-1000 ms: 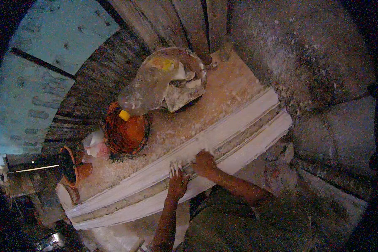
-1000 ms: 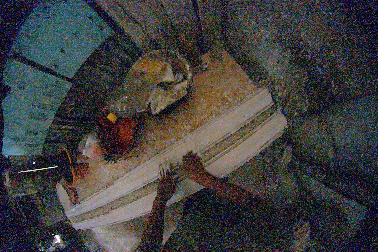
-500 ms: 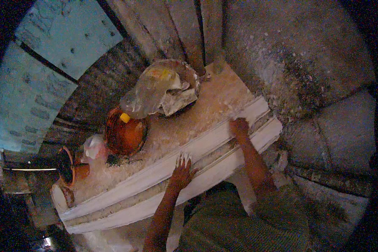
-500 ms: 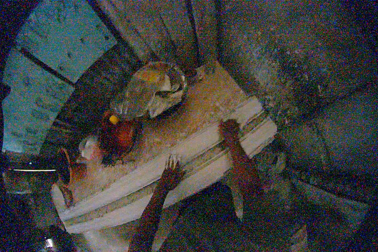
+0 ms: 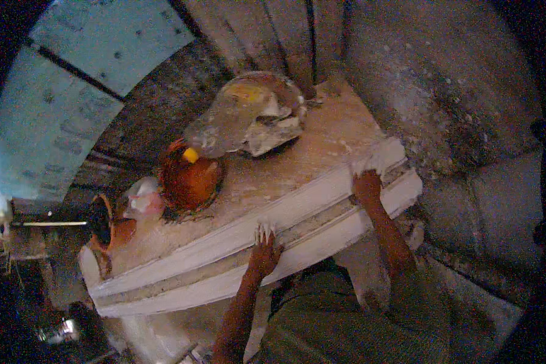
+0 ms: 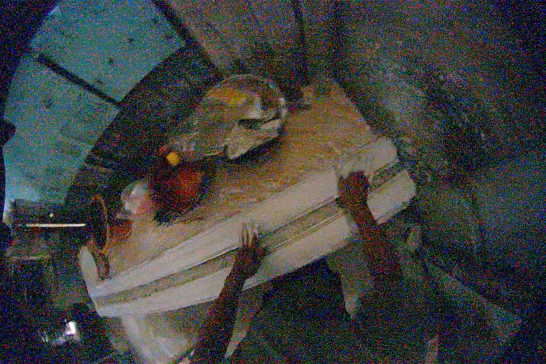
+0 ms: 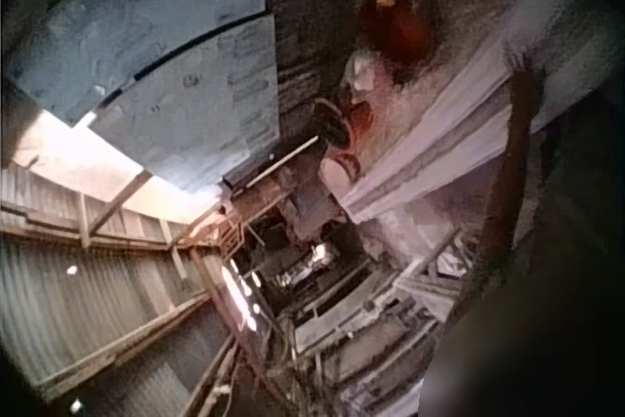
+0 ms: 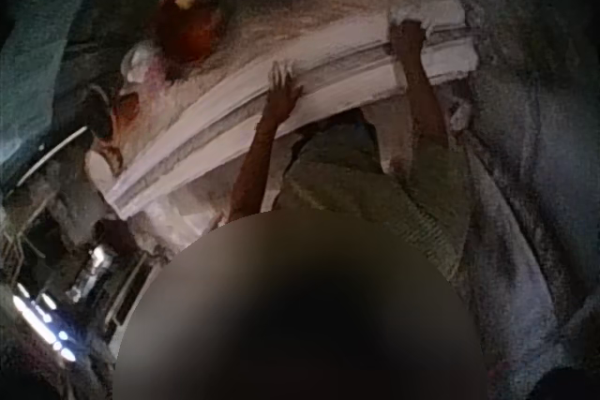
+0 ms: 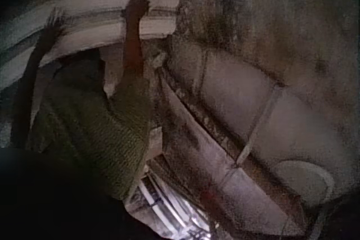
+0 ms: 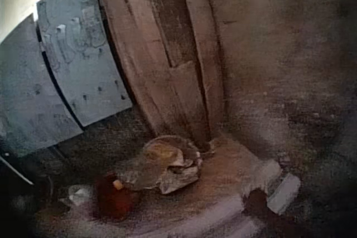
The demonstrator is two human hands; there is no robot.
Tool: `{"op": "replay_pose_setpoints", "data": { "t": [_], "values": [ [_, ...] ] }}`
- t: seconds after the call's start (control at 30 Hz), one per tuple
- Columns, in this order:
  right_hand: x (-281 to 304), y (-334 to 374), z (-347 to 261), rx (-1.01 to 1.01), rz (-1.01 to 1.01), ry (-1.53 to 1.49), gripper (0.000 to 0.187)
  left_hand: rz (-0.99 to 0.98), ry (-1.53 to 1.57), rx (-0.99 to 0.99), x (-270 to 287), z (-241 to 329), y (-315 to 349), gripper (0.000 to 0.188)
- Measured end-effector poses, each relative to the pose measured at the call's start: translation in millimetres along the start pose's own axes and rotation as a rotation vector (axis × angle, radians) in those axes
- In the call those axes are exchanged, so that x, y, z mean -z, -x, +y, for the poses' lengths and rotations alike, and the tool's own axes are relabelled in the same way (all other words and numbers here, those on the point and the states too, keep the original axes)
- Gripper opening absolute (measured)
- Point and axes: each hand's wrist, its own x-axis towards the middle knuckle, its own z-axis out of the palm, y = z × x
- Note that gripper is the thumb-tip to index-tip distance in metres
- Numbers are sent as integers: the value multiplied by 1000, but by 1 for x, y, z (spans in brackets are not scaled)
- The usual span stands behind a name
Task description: The person repeatedly scoops a white paste from a bucket and spreads it by hand onto long white rectangular panels resting on a workbench. The person works along the length of the panels, smoothing the surface with their hands.
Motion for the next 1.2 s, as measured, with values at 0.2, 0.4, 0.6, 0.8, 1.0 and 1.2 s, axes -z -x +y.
{"op": "replay_pose_setpoints", "data": {
  "t": [0.2, 0.4, 0.6, 0.8, 1.0, 1.2],
  "values": [
    [31, 73, -67, 363, -296, -98, 59, 90, -316, -26, -21, 4, 19, 72],
    [90, 70, -121, 952, -356, -25, 74, 238, 96, 398, -10, 26, 64, 72],
    [110, 83, -243, 1296, -411, 160, 77, 351, 450, 839, -16, 34, 168, 73],
    [95, 137, -388, 1602, -133, 151, 77, 770, 326, 991, -37, 45, 280, 70],
    [42, 188, -543, 1510, -147, 150, 76, 878, 599, 1075, -41, 39, 364, 71],
    [28, 240, -658, 1514, -127, 251, 60, 809, 647, 944, -28, -43, 422, 72]
  ]
}}
